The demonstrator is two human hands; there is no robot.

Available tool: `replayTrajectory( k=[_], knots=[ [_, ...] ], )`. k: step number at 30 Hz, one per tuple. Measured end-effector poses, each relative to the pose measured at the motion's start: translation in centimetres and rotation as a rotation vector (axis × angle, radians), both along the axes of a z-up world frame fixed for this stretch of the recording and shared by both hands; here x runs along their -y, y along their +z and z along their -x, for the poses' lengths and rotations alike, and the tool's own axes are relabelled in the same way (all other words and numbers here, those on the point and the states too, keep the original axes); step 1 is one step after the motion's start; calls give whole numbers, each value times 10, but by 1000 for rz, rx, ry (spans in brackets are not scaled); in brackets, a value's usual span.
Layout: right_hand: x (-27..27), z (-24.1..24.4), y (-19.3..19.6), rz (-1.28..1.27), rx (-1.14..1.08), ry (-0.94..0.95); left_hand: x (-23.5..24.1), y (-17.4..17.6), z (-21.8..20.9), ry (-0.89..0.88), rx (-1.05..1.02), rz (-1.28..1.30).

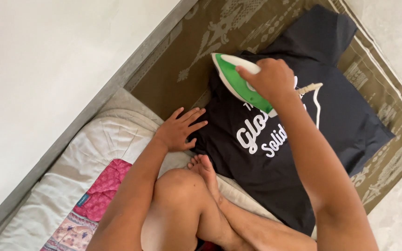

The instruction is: The person irons a black shirt laid out on a bed using a green and white iron. They smooth the fabric with one hand while moving the iron with the other, then flip the shirt to iron the other side before folding it.

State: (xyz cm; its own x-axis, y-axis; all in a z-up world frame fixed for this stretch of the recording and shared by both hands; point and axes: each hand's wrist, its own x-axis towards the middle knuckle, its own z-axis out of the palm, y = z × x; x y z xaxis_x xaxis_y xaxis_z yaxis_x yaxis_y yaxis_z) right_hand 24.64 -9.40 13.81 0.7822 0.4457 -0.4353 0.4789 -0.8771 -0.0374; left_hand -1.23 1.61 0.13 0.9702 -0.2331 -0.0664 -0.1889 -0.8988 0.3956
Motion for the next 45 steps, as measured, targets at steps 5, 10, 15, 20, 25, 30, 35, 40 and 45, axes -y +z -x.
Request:
replayTrajectory(
  k=[5,10,15,20,25,30,35,40,45],
  knots=[
    [2,21,-17,5,-10,116,0,-6,0,-9,15,-14],
    [14,17,-15,-13,-15,101,2,-7,1,-10,34,-16],
    [23,20,-8,-95,-96,53,0,-5,1,-17,41,1],
    [9,33,-18,-8,-64,79,0,-3,0,-10,38,-1],
    [2,46,-25,-44,-57,49,2,-3,4,0,49,-10],
    [12,43,-18,16,-81,74,0,0,2,-6,30,13],
    [1,37,-23,4,-60,61,0,-4,1,-3,41,17],
    [-2,17,-9,11,-18,85,0,-4,0,-6,27,32],
    [6,-13,-24,35,65,57,0,-5,3,2,47,38]
  ],
)
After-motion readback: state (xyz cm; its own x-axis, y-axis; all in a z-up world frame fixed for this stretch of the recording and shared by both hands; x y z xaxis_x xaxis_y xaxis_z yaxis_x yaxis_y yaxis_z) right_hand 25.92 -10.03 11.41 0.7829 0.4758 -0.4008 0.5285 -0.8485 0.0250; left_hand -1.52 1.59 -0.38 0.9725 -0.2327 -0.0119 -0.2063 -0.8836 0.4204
